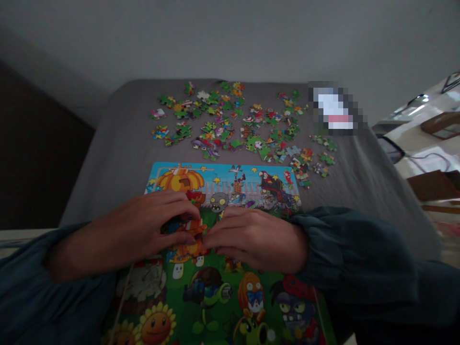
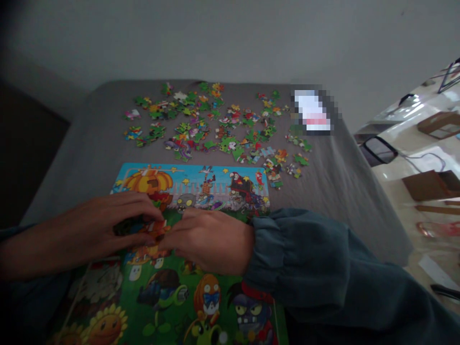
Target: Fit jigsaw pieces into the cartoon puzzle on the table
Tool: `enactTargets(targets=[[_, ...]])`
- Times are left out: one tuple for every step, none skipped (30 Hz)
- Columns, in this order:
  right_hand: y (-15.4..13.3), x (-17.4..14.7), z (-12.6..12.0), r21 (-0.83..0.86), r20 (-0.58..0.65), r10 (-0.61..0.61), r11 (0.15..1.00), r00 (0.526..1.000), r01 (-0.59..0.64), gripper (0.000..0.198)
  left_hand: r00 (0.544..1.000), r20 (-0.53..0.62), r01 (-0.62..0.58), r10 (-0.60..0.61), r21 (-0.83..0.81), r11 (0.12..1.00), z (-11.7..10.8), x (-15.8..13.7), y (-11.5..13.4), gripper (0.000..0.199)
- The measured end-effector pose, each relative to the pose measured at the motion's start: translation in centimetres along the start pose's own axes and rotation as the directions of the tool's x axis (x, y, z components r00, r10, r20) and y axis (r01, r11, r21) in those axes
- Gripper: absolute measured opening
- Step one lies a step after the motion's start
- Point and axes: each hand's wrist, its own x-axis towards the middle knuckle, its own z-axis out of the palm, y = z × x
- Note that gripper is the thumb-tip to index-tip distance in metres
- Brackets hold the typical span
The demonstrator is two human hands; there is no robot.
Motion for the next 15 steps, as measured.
enactTargets(targets=[[0.0, 0.0, -0.2, -0.008, 0.002, -0.011, 1.0, 1.0, 0.011, 0.026, 1.0, 0.004, 0.004, -0.004, 0.001, 1.0, 0.0, 0.0, 0.0, 0.025], [0.0, -0.1, -0.5, -0.01, -0.005, -0.014, 1.0, 1.0, 0.014, 0.026, 1.0, 0.01, 0.009, -0.009, 0.001, 1.0, 0.0, 0.0, 0.0, 0.025], [0.0, -0.1, -0.8, -0.011, -0.018, -0.009, 1.0, 1.0, 0.009, 0.026, 1.0, 0.014, 0.014, -0.014, 0.003, 1.0, 0.0, 0.0, 0.0, 0.024], [0.0, -0.2, -1.3, -0.016, -0.035, 0.006, 1.0, 0.999, -0.007, 0.026, 1.0, 0.017, 0.02, -0.02, 0.009, 1.0, 0.0, 0.0, 0.1, 0.024], [-0.1, -0.4, -1.8, -0.028, -0.047, 0.028, 0.999, 0.999, -0.029, 0.025, 1.0, 0.019, 0.024, -0.024, 0.015, 1.0, 0.0, 0.0, 0.1, 0.023], [-0.1, -0.5, -2.3, -0.046, -0.048, 0.052, 0.997, 0.997, -0.055, 0.024, 0.999, 0.017, 0.027, -0.027, 0.021, 0.999, 0.0, -0.1, 0.2, 0.022], [-0.2, -0.7, -2.7, -0.068, -0.032, 0.078, 0.994, 0.996, -0.08, 0.024, 0.999, 0.013, 0.031, -0.031, 0.027, 0.999, 0.0, -0.1, 0.2, 0.023], [-0.3, -0.8, -3.1, -0.092, -0.001, 0.103, 0.99, 0.995, -0.103, 0.027, 0.999, 0.006, 0.032, -0.032, 0.029, 0.999, 0.1, -0.1, 0.3, 0.024], [-0.4, -1.0, -3.3, -0.115, 0.04, 0.125, 0.986, 0.991, -0.12, 0.034, 0.999, 0.0, 0.038, -0.038, 0.031, 0.999, 0.1, -0.1, 0.4, 0.026], [-0.5, -1.0, -3.4, -0.137, 0.087, 0.145, 0.982, 0.986, -0.132, 0.042, 0.999, -0.004, 0.045, -0.045, 0.034, 0.998, 0.2, -0.1, 0.4, 0.029], [-0.7, -1.0, -3.4, -0.158, 0.132, 0.162, 0.977, 0.978, -0.14, 0.049, 0.998, -0.006, 0.057, -0.057, 0.04, 0.998, 0.3, 0.0, 0.5, 0.032], [-0.8, -1.0, -3.4, -0.179, 0.169, 0.179, 0.973, 0.969, -0.148, 0.054, 0.997, -0.008, 0.071, -0.071, 0.05, 0.996, 0.4, 0.0, 0.5, 0.034], [-0.9, -0.9, -3.3, -0.197, 0.199, 0.194, 0.968, 0.961, -0.155, 0.056, 0.997, -0.01, 0.081, -0.08, 0.062, 0.995, 0.4, 0.1, 0.6, 0.034], [-1.0, -0.8, -3.2, -0.211, 0.221, 0.209, 0.964, 0.953, -0.162, 0.057, 0.996, -0.015, 0.085, -0.084, 0.075, 0.994, 0.5, 0.1, 0.6, 0.034], [-1.1, -0.7, -3.1, -0.22, 0.238, 0.22, 0.961, 0.946, -0.169, 0.056, 0.996, -0.014, 0.09, -0.09, 0.089, 0.992, 0.6, 0.2, 0.7, 0.033]])
